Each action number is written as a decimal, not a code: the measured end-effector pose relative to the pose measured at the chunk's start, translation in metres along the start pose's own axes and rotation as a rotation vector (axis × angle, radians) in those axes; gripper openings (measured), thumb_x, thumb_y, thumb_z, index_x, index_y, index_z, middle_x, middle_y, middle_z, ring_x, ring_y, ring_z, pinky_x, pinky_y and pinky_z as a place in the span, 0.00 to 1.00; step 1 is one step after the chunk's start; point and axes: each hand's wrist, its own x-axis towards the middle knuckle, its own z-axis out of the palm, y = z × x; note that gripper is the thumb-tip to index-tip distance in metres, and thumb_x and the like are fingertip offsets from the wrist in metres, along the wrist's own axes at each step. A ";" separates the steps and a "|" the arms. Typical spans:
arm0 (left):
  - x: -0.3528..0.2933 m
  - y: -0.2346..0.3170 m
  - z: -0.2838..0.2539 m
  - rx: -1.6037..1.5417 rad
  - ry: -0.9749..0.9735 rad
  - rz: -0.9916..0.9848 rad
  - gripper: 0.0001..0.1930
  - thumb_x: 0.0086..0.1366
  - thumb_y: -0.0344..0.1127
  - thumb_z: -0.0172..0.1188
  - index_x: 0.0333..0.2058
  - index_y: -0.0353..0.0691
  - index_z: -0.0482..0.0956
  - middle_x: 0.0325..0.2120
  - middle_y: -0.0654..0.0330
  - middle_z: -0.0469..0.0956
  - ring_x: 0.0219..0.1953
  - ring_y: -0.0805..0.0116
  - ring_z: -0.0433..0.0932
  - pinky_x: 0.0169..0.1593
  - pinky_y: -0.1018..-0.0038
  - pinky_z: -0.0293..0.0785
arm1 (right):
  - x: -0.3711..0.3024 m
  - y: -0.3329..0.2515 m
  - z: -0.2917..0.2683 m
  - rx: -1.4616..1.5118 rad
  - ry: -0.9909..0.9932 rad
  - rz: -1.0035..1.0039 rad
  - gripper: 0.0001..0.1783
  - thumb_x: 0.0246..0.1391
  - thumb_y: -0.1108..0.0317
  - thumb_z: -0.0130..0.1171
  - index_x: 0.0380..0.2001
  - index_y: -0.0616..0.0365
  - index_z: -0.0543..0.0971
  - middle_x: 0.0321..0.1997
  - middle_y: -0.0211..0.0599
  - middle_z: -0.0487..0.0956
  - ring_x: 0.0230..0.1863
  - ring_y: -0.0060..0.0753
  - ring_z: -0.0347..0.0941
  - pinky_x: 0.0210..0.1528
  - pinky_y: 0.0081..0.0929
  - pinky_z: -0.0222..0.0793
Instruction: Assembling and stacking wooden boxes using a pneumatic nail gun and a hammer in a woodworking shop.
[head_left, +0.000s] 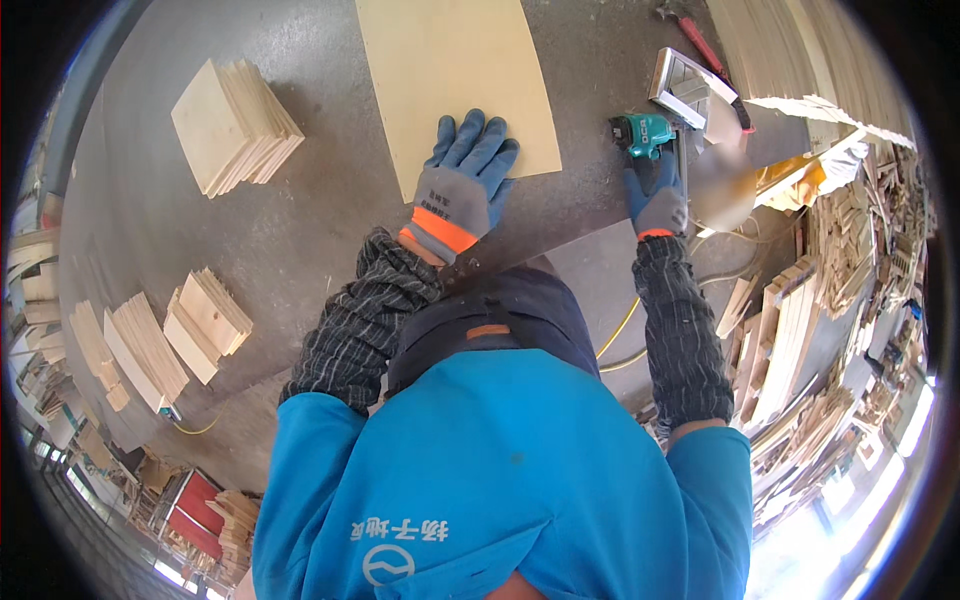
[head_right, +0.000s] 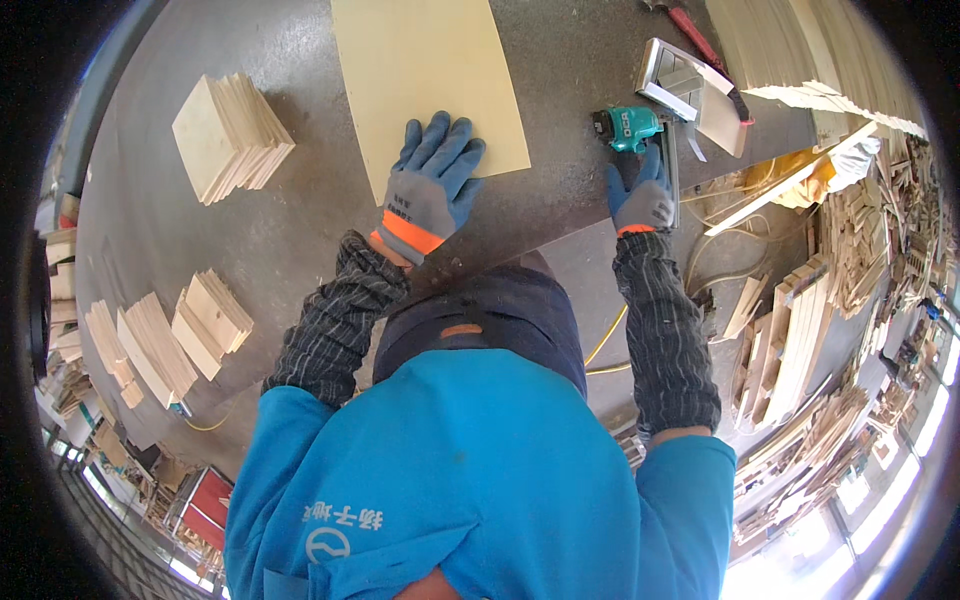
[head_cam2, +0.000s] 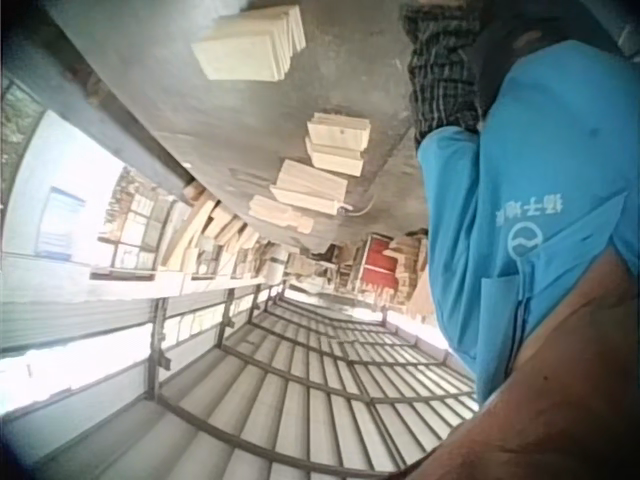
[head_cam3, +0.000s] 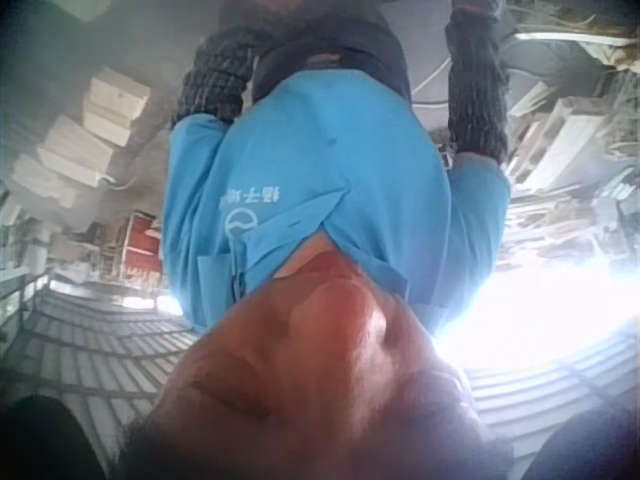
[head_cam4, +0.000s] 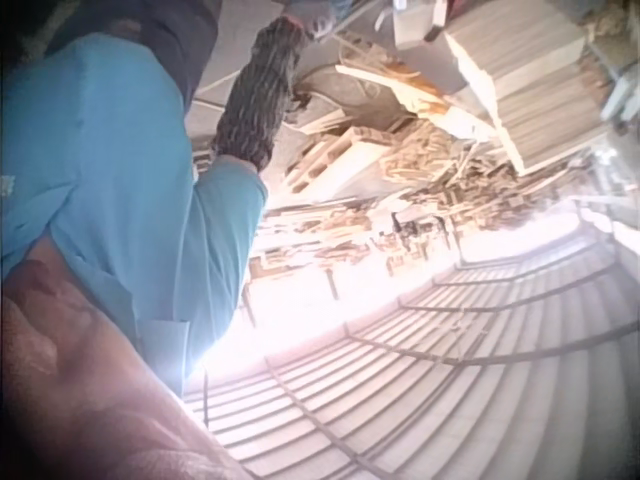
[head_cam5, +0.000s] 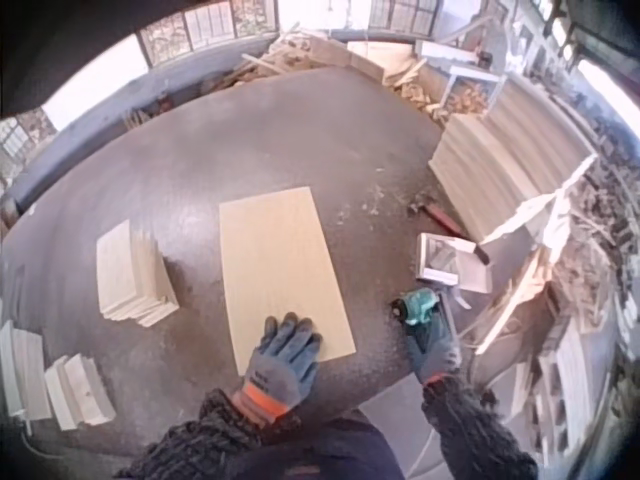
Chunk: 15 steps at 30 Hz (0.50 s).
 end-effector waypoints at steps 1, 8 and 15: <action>-0.001 0.000 0.001 0.002 -0.002 -0.007 0.23 0.60 0.36 0.72 0.55 0.44 0.85 0.64 0.52 0.79 0.70 0.44 0.73 0.75 0.40 0.62 | -0.001 0.000 0.007 -0.101 -0.095 0.113 0.48 0.62 0.49 0.69 0.76 0.61 0.62 0.63 0.63 0.80 0.60 0.63 0.80 0.60 0.50 0.78; 0.003 0.001 0.000 -0.009 -0.004 0.001 0.22 0.60 0.37 0.73 0.55 0.45 0.86 0.64 0.54 0.79 0.70 0.46 0.73 0.75 0.41 0.62 | 0.016 0.023 0.025 -0.081 -0.143 0.344 0.50 0.55 0.46 0.71 0.75 0.56 0.64 0.52 0.60 0.85 0.51 0.62 0.84 0.55 0.53 0.78; 0.000 -0.002 -0.003 0.012 0.005 -0.018 0.23 0.60 0.37 0.73 0.54 0.45 0.86 0.63 0.54 0.80 0.70 0.47 0.73 0.75 0.42 0.63 | -0.013 -0.021 -0.092 0.656 -0.424 0.377 0.15 0.57 0.63 0.67 0.43 0.61 0.84 0.32 0.35 0.85 0.32 0.28 0.81 0.36 0.30 0.75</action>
